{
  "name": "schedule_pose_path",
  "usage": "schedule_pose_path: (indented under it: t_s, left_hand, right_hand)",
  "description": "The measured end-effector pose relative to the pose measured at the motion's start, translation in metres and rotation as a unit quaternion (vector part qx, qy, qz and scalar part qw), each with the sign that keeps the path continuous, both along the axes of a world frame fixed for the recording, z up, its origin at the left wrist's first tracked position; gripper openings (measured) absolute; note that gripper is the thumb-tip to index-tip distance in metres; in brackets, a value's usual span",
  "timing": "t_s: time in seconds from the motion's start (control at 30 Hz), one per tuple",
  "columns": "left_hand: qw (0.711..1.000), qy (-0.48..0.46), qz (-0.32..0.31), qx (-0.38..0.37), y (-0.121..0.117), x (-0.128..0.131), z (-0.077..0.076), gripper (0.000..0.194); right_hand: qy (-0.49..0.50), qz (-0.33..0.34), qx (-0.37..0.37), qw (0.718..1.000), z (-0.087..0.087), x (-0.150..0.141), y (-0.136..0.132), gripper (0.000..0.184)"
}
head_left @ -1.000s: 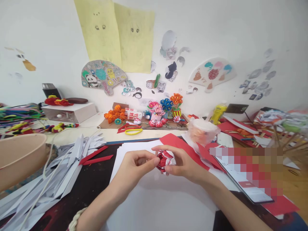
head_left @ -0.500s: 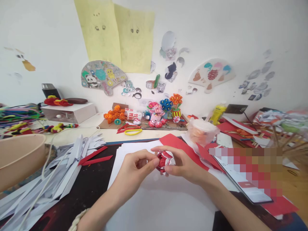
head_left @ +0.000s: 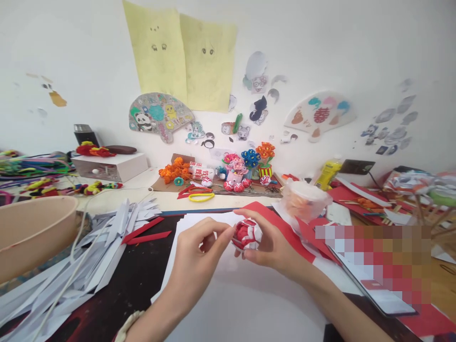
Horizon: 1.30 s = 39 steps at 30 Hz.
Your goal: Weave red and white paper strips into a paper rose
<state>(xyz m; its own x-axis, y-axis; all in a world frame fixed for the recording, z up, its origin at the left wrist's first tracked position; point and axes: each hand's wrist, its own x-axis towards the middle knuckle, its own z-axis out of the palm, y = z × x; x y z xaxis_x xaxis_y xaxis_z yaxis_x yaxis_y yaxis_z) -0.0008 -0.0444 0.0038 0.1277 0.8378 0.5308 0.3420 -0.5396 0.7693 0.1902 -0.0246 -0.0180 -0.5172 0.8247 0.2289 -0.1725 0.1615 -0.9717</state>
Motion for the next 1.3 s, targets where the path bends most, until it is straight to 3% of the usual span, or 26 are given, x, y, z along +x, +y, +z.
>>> schedule_pose_path:
  t_s: [0.23,0.4,0.7,1.03,1.3]
  left_hand:
    - [0.995,0.041,-0.031,0.083,-0.0009,-0.0043,0.0041,0.007]
    - [0.992,0.064,-0.034,0.108,-0.0014,-0.0043,0.0023,0.007]
    - [0.992,0.055,-0.098,0.049,0.0008,-0.0050,0.0063,0.012]
    - [0.972,0.087,-0.003,0.217,-0.0031,-0.0011,0.0008,0.006]
    - [0.963,0.125,-0.020,0.239,-0.0023,0.0001,-0.0006,0.008]
  right_hand:
    - [0.056,0.042,-0.015,0.997,-0.0007,0.0010,0.0013,0.055]
    - [0.049,0.067,-0.016,0.996,-0.0017,0.0033,0.0027,0.058]
    - [0.052,0.090,-0.025,0.994,-0.0009,0.0061,0.0036,0.066]
    - [0.062,0.056,-0.018,0.996,-0.0001,0.0053,0.0038,0.061]
    - [0.068,0.048,-0.016,0.996,0.0039,0.0048,0.0037,0.051]
